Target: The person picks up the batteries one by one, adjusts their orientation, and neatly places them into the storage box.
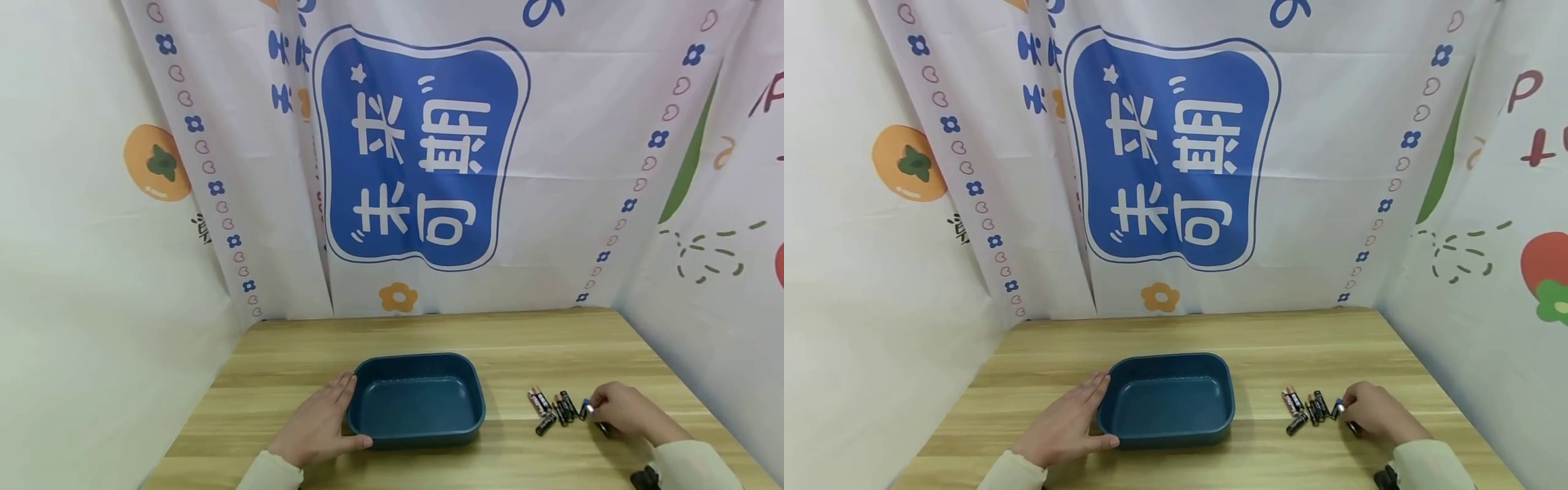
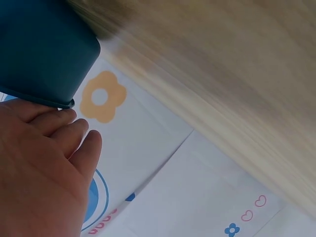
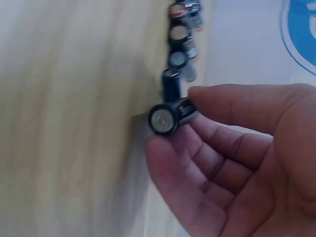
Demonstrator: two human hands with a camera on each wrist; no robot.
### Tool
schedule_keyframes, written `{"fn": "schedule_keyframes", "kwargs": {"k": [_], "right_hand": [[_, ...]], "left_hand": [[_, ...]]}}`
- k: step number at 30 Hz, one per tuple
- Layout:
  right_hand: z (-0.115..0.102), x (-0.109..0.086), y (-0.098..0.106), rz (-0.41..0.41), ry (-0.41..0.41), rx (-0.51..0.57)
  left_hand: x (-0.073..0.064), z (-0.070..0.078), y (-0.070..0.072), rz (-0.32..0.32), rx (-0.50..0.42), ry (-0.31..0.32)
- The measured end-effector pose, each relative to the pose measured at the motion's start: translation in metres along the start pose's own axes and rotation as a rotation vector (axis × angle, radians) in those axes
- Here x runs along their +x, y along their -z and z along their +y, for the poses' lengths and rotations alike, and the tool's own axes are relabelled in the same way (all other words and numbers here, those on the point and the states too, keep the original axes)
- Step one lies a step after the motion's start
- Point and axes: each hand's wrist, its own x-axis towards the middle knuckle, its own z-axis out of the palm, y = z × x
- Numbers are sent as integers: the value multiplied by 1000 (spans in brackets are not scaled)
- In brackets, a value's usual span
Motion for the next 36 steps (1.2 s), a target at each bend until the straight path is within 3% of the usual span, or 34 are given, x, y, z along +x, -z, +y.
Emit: {"fn": "schedule_keyframes", "kwargs": {"k": [5,10,15,27,36], "right_hand": [[2,4,4,-52,43,303],[9,11,2,-113,34,524],[11,15,4,-123,14,728],[-10,18,1,-56,-15,879],[-31,23,0,-144,82,1038]], "left_hand": [[1,-1,-1,8,-1,-22],[-3,-1,-4,20,-10,-25],[-3,0,-7,7,-15,-5],[2,-3,-2,25,-3,-29],[0,-2,-2,25,-6,-13]]}}
